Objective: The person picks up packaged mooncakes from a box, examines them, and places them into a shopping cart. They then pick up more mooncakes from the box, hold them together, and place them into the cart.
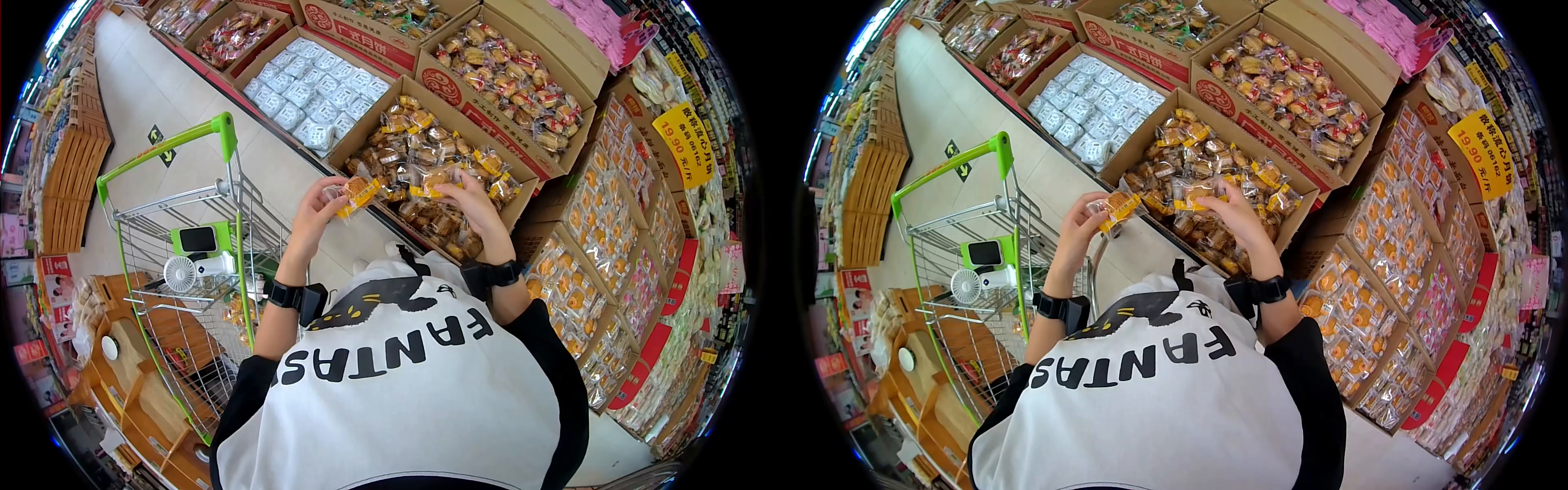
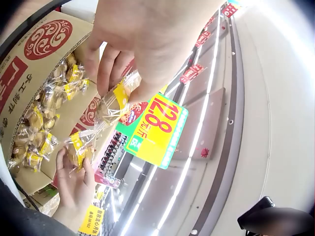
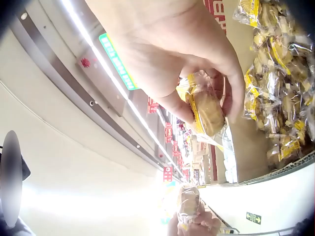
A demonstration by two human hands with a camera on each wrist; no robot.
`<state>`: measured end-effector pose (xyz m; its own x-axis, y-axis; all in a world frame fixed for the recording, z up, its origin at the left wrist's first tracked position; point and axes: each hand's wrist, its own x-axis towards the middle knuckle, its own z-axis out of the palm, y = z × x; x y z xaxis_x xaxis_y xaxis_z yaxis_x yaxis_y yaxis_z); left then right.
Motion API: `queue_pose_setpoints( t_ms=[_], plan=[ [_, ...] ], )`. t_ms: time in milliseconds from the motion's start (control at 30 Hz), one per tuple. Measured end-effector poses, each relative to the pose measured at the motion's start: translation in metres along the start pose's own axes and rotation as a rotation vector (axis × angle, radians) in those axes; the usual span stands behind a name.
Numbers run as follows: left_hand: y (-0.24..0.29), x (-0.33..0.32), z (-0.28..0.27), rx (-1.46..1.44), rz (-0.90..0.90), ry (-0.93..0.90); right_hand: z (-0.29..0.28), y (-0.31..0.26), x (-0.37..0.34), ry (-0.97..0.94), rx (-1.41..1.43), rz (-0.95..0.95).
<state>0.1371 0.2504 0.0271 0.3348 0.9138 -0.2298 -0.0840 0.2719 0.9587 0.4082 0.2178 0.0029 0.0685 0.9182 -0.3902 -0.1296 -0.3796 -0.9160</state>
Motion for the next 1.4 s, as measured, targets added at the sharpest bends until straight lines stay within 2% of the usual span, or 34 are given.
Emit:
queue_pose_setpoints(
  t_ms=[33,100,233,300,333,467,533,567,633,767,833,900,1033,1133,1200,1267,1400],
  plan=[
    [0.002,-0.001,0.002,0.000,0.000,0.001,0.003,-0.003,-0.002,-0.001,-0.001,0.000],
    [0.008,-0.004,0.007,0.014,0.025,-0.081,0.014,-0.011,-0.006,-0.213,0.163,0.045],
    [0.010,-0.005,0.013,-0.005,0.004,-0.207,0.032,0.000,0.001,-0.288,0.123,0.060],
    [0.005,-0.004,0.016,-0.033,-0.021,-0.253,0.042,0.002,0.003,-0.334,0.290,0.139],
    [0.003,-0.004,0.016,-0.034,-0.020,-0.252,0.050,-0.014,-0.006,-0.358,0.326,0.161],
    [-0.006,-0.001,0.010,-0.016,-0.003,-0.198,0.056,-0.015,-0.005,-0.433,0.331,0.170],
    [-0.007,-0.002,0.009,0.007,0.021,-0.189,0.058,-0.019,-0.007,-0.532,0.168,0.121],
    [-0.007,-0.003,0.009,0.007,0.020,-0.189,0.059,-0.018,-0.007,-0.535,0.165,0.122],
    [-0.007,-0.005,0.010,0.006,0.020,-0.187,0.061,-0.015,-0.008,-0.547,0.006,-0.015],
    [-0.006,-0.007,0.009,0.112,0.034,-0.195,0.062,-0.017,-0.010,-0.518,-0.037,-0.038],
    [-0.008,-0.007,0.009,0.124,0.039,-0.214,0.061,-0.017,-0.010,-0.510,-0.131,-0.119],
    [-0.010,-0.010,0.010,0.157,0.161,-0.129,0.059,-0.018,-0.010,-0.509,-0.141,-0.144],
    [-0.011,-0.012,0.008,0.239,0.230,-0.009,0.061,-0.028,-0.015,-0.518,-0.090,-0.141],
    [-0.006,-0.014,0.005,0.218,0.258,-0.072,0.065,-0.035,-0.021,-0.552,-0.024,-0.182],
    [-0.001,-0.018,0.004,0.199,0.254,-0.247,0.069,-0.039,-0.023,-0.585,-0.019,-0.181],
    [0.003,-0.025,0.003,0.197,0.252,-0.263,0.073,-0.039,-0.024,-0.617,-0.014,-0.179],
    [0.001,-0.034,-0.003,0.183,0.293,-0.234,0.086,-0.044,-0.028,-0.609,-0.147,-0.313]
  ],
)
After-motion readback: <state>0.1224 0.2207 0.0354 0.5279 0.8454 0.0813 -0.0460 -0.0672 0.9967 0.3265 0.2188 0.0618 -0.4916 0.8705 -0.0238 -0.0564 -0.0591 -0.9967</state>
